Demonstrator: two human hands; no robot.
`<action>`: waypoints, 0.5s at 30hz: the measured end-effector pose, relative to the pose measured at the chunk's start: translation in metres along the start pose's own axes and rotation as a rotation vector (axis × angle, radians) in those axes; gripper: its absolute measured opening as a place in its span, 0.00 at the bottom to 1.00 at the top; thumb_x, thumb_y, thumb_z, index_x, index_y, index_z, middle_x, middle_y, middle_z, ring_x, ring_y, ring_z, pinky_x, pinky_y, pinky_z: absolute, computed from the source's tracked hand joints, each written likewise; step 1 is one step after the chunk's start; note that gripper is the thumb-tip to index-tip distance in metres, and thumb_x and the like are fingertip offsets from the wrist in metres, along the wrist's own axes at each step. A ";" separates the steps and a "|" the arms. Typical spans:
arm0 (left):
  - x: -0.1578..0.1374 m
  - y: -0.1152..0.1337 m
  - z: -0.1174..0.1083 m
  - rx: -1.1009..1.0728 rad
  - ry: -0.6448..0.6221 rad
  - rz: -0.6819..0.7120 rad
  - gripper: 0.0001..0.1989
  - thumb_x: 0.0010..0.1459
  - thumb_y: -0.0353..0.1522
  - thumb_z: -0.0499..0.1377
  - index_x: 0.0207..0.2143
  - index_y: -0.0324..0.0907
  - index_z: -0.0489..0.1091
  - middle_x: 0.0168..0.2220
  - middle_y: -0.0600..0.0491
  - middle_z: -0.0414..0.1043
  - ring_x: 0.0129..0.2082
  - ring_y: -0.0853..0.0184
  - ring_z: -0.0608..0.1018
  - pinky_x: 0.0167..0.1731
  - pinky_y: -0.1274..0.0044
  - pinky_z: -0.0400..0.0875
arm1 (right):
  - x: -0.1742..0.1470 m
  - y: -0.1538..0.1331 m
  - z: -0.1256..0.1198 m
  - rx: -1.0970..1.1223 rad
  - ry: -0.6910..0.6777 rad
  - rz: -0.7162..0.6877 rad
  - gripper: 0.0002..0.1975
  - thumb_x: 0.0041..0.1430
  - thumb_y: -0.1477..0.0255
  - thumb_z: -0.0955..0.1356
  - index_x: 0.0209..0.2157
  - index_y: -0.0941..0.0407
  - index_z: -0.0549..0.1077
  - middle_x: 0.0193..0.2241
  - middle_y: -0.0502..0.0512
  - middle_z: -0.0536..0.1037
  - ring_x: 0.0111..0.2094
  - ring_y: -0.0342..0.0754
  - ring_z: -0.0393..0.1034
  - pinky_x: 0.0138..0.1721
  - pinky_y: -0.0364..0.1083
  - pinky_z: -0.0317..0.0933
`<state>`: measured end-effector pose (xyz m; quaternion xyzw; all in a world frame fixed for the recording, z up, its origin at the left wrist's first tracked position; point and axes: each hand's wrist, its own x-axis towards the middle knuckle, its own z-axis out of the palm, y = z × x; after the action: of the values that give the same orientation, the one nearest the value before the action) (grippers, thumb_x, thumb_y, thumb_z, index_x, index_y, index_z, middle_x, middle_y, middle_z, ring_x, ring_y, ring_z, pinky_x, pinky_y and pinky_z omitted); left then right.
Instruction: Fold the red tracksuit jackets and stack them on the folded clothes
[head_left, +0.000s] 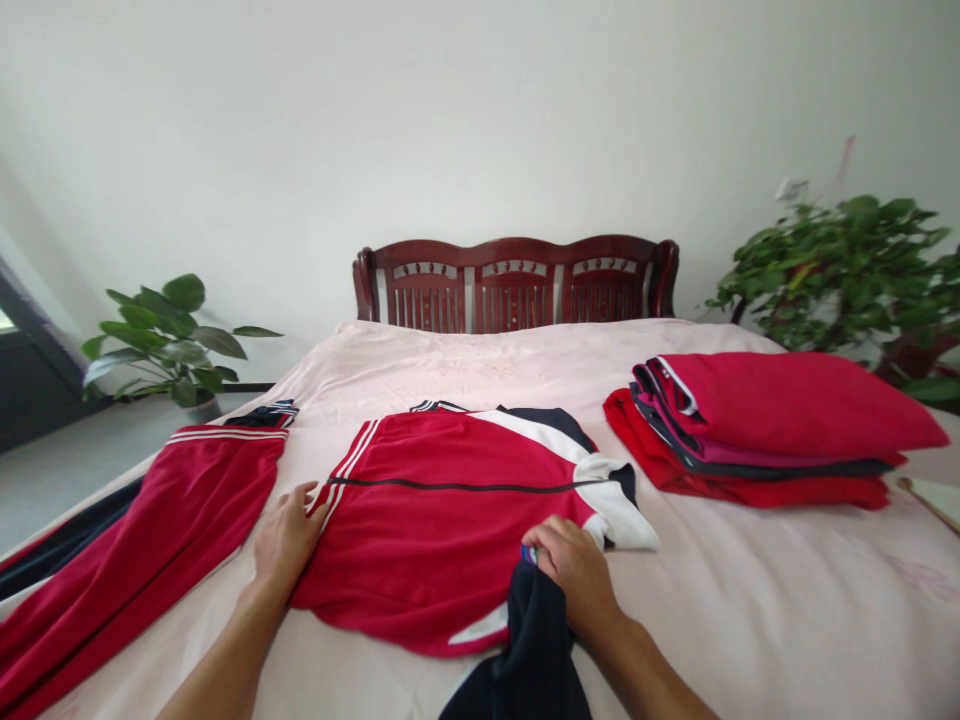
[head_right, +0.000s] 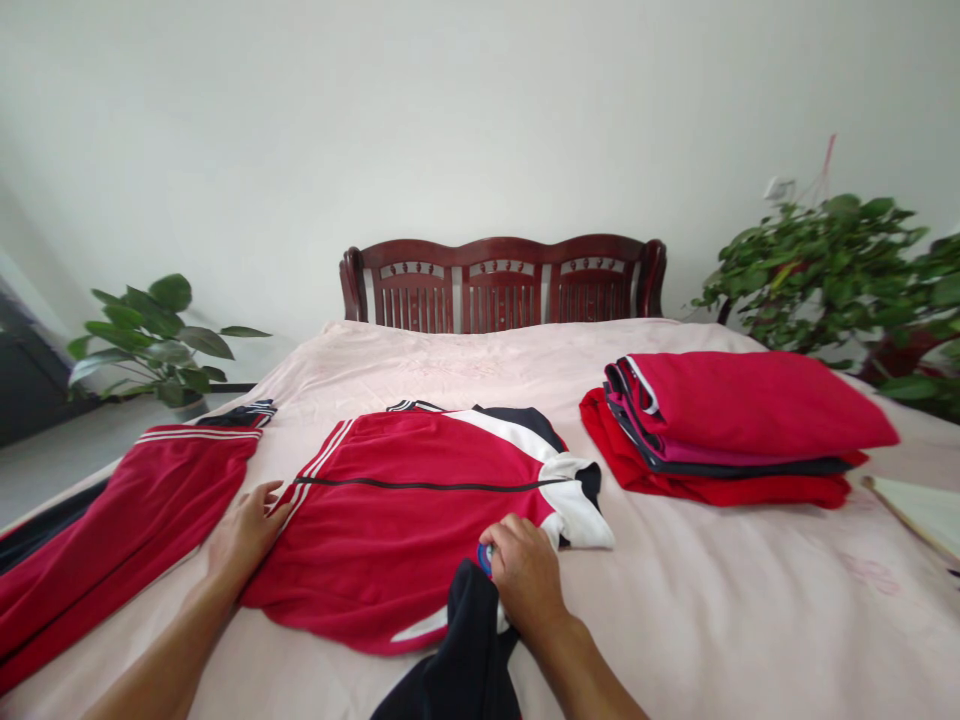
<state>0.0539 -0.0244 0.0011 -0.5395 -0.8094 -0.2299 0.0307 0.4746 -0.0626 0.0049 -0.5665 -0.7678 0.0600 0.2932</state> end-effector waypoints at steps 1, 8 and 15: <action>0.000 0.000 0.001 0.023 0.026 0.039 0.23 0.62 0.41 0.50 0.56 0.42 0.68 0.49 0.45 0.75 0.46 0.58 0.77 0.42 0.72 0.69 | 0.000 0.000 0.000 0.001 -0.001 0.000 0.15 0.52 0.83 0.61 0.33 0.53 0.75 0.33 0.52 0.76 0.38 0.48 0.67 0.41 0.46 0.53; -0.002 0.000 0.009 0.012 -0.027 0.276 0.21 0.64 0.32 0.46 0.54 0.44 0.71 0.58 0.50 0.71 0.57 0.60 0.72 0.58 0.72 0.63 | -0.001 -0.002 -0.002 -0.005 -0.011 0.006 0.15 0.52 0.83 0.61 0.32 0.53 0.75 0.33 0.52 0.75 0.38 0.48 0.66 0.41 0.47 0.53; 0.001 -0.001 0.013 0.001 -0.099 0.280 0.23 0.67 0.36 0.42 0.57 0.41 0.68 0.60 0.49 0.69 0.55 0.61 0.74 0.58 0.71 0.64 | -0.001 -0.003 -0.003 -0.009 -0.024 0.012 0.15 0.52 0.83 0.61 0.32 0.53 0.75 0.33 0.52 0.75 0.39 0.48 0.66 0.41 0.46 0.53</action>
<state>0.0553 -0.0190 -0.0108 -0.6578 -0.7268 -0.1962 0.0225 0.4742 -0.0650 0.0082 -0.5715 -0.7683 0.0652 0.2809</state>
